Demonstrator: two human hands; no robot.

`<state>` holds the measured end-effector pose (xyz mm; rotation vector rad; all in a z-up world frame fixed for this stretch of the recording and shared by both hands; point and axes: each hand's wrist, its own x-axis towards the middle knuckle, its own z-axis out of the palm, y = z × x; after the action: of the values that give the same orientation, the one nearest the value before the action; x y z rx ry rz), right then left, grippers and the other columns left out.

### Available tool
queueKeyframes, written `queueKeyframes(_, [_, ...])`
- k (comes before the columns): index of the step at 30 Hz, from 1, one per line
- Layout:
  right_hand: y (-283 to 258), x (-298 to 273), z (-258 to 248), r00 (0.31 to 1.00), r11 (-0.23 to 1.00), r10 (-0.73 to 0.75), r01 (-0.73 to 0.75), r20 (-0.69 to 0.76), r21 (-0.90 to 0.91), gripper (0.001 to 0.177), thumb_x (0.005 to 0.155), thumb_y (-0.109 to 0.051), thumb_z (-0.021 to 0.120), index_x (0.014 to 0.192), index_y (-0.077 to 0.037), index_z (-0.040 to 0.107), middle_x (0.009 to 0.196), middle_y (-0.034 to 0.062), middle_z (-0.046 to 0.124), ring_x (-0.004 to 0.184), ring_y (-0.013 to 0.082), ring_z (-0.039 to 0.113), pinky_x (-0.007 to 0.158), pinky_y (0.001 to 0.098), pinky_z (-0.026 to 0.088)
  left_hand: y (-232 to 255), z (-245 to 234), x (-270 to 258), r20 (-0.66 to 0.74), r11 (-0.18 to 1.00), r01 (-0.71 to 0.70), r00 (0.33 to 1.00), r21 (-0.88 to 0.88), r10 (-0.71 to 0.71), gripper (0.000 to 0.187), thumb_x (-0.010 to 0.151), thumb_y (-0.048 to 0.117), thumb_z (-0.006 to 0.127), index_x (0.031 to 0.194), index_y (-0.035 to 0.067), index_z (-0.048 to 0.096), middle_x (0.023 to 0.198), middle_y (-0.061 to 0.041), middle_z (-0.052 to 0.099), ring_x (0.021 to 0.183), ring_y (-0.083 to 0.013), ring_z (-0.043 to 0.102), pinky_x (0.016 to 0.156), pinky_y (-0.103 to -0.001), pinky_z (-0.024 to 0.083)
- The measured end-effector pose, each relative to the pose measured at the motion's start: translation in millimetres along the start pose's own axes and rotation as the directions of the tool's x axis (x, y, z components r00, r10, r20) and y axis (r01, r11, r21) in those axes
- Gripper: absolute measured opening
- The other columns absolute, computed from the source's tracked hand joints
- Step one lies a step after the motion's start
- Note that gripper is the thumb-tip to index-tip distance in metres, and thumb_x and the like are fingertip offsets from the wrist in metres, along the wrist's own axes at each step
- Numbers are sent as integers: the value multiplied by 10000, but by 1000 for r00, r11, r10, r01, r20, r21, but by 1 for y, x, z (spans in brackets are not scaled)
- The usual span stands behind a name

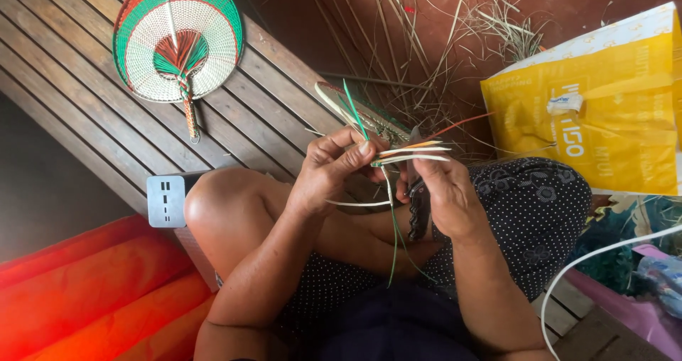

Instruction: Weaving a hand fan using colored strips of flexible material while sitting on the floor.

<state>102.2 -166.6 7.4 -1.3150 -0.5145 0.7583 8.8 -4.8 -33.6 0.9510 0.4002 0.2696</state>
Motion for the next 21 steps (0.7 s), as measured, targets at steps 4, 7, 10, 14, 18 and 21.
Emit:
queueKeyframes(4, [5, -6, 0, 1000, 999, -22, 22, 1, -45, 544, 1099, -372, 461, 776, 27, 643, 614, 173, 645, 604, 228, 645, 637, 370, 585, -3, -1, 1, -7, 1000, -9, 1000, 3, 9, 234, 913, 174, 767, 921, -54, 717, 892, -203, 714, 689, -306, 755, 616, -389, 650])
queueKeyframes(7, [14, -9, -4, 995, 991, 80, -73, -55, 111, 222, 1033, -148, 576, 1160, 22, 643, 1000, 121, 680, 730, 173, 624, 627, 269, 523, -2, 0, 1, -1, 1000, -10, 1000, 22, 10, 233, 921, 178, 761, 919, -51, 717, 890, -196, 717, 699, -299, 755, 617, -393, 651])
queueKeyframes(10, [-5, -1, 4, 1000, 985, -30, 28, -8, -171, 467, 1082, -289, 502, 772, 10, 683, 605, 147, 664, 593, 177, 635, 615, 306, 554, 0, 3, 1, 6, 1000, -19, 1000, -3, 19, 229, 921, 165, 763, 905, -56, 709, 868, -194, 711, 691, -283, 750, 619, -384, 653])
queueKeyframes(14, [9, 0, 1, 999, 986, -45, 40, -29, -160, 394, 1065, -317, 555, 901, 23, 668, 638, 158, 649, 620, 184, 632, 609, 313, 576, 4, 6, 0, 7, 999, -28, 1000, -18, 28, 217, 921, 142, 761, 899, -65, 700, 831, -190, 705, 685, -287, 749, 617, -389, 653])
queueKeyframes(18, [2, -1, 10, 996, 964, -80, 69, -32, -258, 413, 1063, -370, 556, 910, -4, 669, 623, 132, 634, 595, 155, 632, 578, 268, 599, 3, 7, -1, 6, 999, -29, 1000, -19, 29, 207, 925, 132, 759, 896, -64, 698, 822, -191, 699, 687, -282, 747, 619, -395, 655])
queueKeyframes(21, [1, 0, 9, 996, 951, -63, 39, -69, -307, 342, 1080, -251, 536, 909, 16, 662, 608, 143, 645, 566, 182, 654, 549, 309, 591, 3, 5, 1, 15, 1000, -24, 1000, -7, 24, 201, 929, 131, 756, 901, -61, 702, 833, -200, 713, 699, -284, 752, 634, -388, 656])
